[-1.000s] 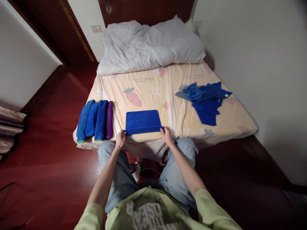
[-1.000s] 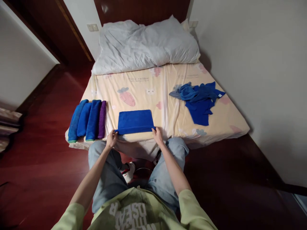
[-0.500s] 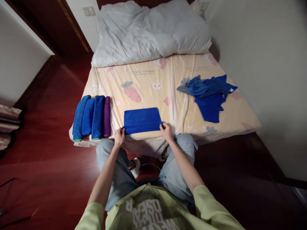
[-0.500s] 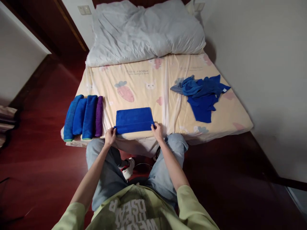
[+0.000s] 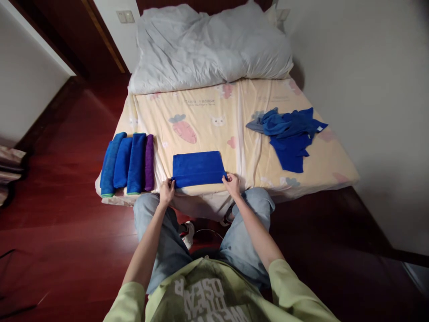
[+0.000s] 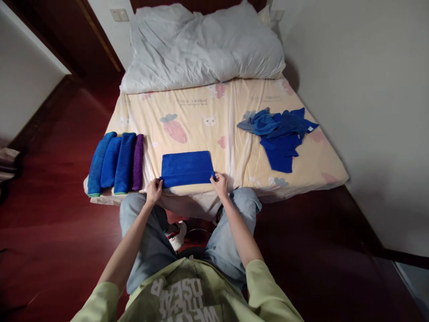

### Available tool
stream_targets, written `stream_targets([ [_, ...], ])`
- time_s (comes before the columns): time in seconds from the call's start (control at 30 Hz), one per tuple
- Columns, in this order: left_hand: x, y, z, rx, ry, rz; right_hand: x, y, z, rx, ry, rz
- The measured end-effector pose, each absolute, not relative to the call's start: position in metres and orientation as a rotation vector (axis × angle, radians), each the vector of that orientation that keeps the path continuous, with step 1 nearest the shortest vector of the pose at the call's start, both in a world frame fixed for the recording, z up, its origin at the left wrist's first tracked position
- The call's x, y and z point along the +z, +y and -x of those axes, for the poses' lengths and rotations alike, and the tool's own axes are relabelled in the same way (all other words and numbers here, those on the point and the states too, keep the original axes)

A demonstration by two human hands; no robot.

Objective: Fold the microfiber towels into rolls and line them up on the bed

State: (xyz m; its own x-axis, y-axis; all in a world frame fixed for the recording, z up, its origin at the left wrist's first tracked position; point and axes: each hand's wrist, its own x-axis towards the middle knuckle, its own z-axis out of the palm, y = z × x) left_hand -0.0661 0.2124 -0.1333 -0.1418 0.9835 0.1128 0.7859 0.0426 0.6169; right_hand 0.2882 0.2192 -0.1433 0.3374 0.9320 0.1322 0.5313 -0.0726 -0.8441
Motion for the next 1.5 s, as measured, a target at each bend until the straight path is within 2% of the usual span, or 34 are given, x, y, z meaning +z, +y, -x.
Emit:
stream_targets([
  [0.3,-0.133,0.21,0.064,0.797,1.985,-1.754,-0.151,0.219,-0.288,0.505,-1.38,1.77],
  [0.5,-0.126,0.207,0.057,0.894,2.057,-1.852,-0.143,0.214,-0.292,0.396,-1.501,1.623],
  [0.77,-0.125,0.202,0.05,0.746,1.66,-2.181,-0.137,0.209,-0.3,0.442,-1.946,1.376],
  [1.3,-0.128,0.201,0.05,0.614,1.699,-2.271,-0.133,0.207,-0.298,0.393,-1.951,1.429],
  [1.5,-0.119,0.193,0.06,0.578,1.676,-2.257,-0.128,0.201,-0.303,0.498,-1.88,1.373],
])
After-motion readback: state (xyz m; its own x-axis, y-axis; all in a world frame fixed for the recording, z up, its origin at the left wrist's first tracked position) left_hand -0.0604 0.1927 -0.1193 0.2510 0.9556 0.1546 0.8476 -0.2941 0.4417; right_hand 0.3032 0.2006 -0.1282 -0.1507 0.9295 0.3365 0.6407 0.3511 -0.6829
